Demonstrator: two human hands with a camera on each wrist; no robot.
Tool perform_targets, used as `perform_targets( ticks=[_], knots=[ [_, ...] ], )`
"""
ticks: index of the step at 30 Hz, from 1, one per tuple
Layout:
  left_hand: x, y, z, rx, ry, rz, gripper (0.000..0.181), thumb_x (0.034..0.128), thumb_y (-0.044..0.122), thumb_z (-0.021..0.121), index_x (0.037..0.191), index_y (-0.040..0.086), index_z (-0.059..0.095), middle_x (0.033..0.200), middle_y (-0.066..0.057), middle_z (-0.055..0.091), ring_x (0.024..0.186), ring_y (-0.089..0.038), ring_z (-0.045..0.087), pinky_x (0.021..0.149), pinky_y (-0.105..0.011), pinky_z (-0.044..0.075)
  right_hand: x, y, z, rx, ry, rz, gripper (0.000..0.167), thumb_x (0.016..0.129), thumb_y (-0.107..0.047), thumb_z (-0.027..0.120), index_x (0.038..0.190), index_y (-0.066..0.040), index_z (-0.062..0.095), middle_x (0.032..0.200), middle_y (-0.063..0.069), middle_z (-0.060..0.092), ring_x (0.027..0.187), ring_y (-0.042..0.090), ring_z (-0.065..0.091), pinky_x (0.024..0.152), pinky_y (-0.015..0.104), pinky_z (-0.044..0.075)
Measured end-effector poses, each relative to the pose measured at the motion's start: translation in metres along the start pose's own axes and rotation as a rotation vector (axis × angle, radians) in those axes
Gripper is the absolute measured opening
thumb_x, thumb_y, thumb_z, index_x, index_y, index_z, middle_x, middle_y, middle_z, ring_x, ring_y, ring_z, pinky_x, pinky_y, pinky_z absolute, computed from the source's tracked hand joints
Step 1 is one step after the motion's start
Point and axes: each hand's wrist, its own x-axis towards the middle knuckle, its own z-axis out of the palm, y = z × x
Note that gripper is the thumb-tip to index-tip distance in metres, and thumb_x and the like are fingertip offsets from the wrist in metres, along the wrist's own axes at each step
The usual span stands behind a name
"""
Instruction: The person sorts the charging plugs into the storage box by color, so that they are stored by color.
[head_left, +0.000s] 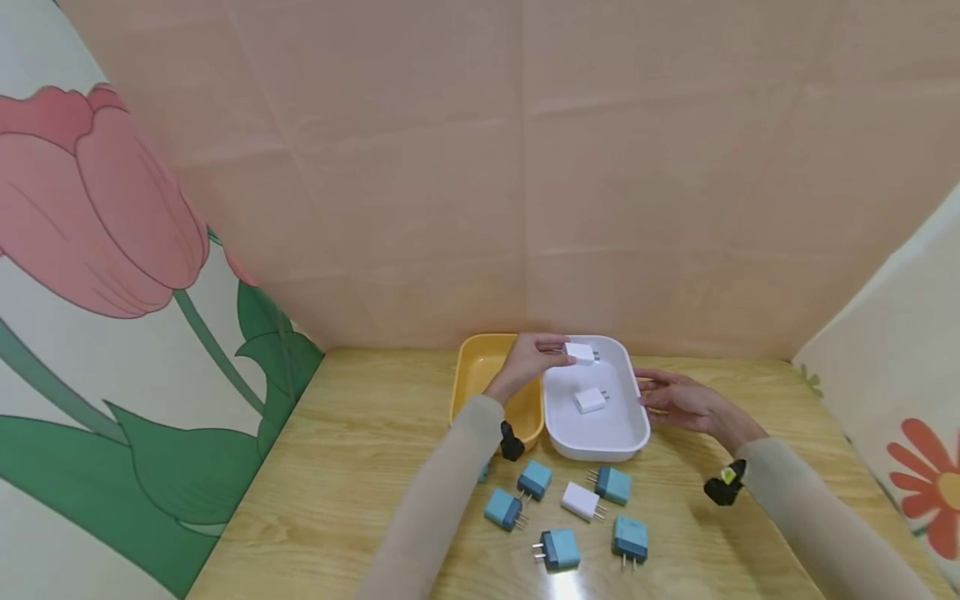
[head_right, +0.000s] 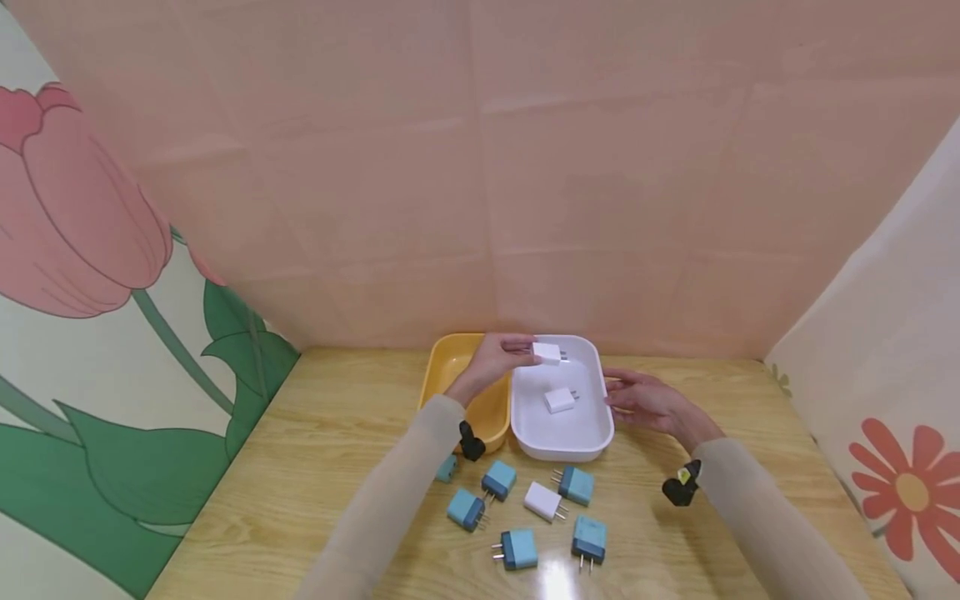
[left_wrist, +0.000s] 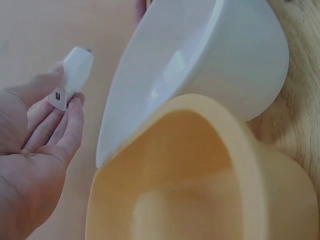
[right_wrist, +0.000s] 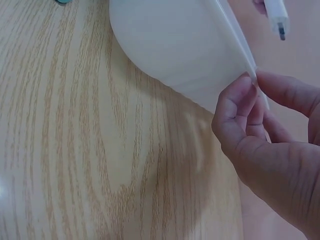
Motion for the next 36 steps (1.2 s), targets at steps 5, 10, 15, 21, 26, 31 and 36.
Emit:
perform_targets(
  ticks=[5, 10, 15, 21, 26, 31, 36],
  knots=[
    [0.001, -0.003, 0.006, -0.007, 0.015, -0.031, 0.041, 0.0855, 0.021, 0.089, 0.124, 0.013, 0.078, 0.118, -0.002, 0.081, 0.111, -0.016, 0.075, 0.099, -0.035, 0.061, -0.001, 0.001, 0.001, -0.005, -0.008, -0.004, 0.08, 0.105, -0.002, 0.058, 0.169, -0.01, 0.011, 0.132, -0.002, 0.062, 0.113, 0.013, 0.065, 0.098, 0.034, 0.058],
    [0.002, -0.003, 0.012, -0.047, 0.042, -0.05, 0.04, 0.0848, 0.017, 0.089, 0.122, 0.01, 0.079, 0.119, -0.004, 0.081, 0.114, -0.018, 0.075, 0.1, -0.036, 0.06, -0.001, 0.001, -0.001, -0.02, 0.015, 0.009, 0.084, 0.103, -0.004, 0.062, 0.169, -0.011, 0.011, 0.133, -0.002, 0.062, 0.113, 0.014, 0.065, 0.097, 0.034, 0.058],
    [0.003, -0.004, 0.017, -0.055, 0.057, -0.064, 0.036, 0.0839, 0.015, 0.089, 0.119, 0.01, 0.08, 0.117, -0.005, 0.081, 0.111, -0.018, 0.075, 0.098, -0.034, 0.061, -0.002, 0.0, -0.001, -0.023, 0.019, 0.02, 0.084, 0.104, -0.004, 0.061, 0.17, -0.011, 0.01, 0.134, -0.002, 0.061, 0.112, 0.013, 0.064, 0.097, 0.034, 0.058],
    [0.008, -0.005, 0.026, -0.023, 0.088, -0.064, 0.038, 0.0836, 0.013, 0.089, 0.12, 0.008, 0.079, 0.116, -0.006, 0.081, 0.108, -0.018, 0.075, 0.097, -0.033, 0.061, -0.002, -0.001, -0.002, -0.016, -0.003, 0.005, 0.081, 0.105, -0.002, 0.057, 0.169, -0.01, 0.009, 0.13, -0.003, 0.063, 0.11, 0.012, 0.065, 0.095, 0.031, 0.058],
    [0.01, -0.005, 0.035, 0.04, 0.103, -0.072, 0.037, 0.0836, 0.011, 0.089, 0.119, 0.004, 0.078, 0.115, -0.009, 0.08, 0.103, -0.018, 0.075, 0.094, -0.032, 0.061, -0.003, 0.001, -0.001, -0.006, -0.006, 0.009, 0.082, 0.104, -0.001, 0.058, 0.169, -0.01, 0.009, 0.129, -0.002, 0.064, 0.11, 0.013, 0.066, 0.095, 0.032, 0.059],
    [0.012, -0.006, 0.041, 0.103, 0.126, -0.086, 0.036, 0.0827, 0.009, 0.089, 0.117, 0.004, 0.079, 0.113, -0.009, 0.081, 0.102, -0.019, 0.075, 0.092, -0.031, 0.061, -0.003, 0.003, 0.0, -0.001, -0.008, 0.0, 0.083, 0.104, -0.001, 0.06, 0.169, -0.009, 0.009, 0.13, -0.003, 0.065, 0.11, 0.012, 0.067, 0.094, 0.032, 0.059],
    [0.014, -0.008, 0.045, 0.19, 0.131, -0.097, 0.035, 0.0827, 0.01, 0.09, 0.116, 0.006, 0.08, 0.111, -0.006, 0.081, 0.1, -0.018, 0.074, 0.089, -0.029, 0.061, -0.003, 0.003, 0.002, 0.0, -0.001, -0.002, 0.082, 0.103, -0.001, 0.06, 0.169, -0.009, 0.01, 0.127, -0.005, 0.066, 0.108, 0.01, 0.066, 0.092, 0.031, 0.059]
  ],
)
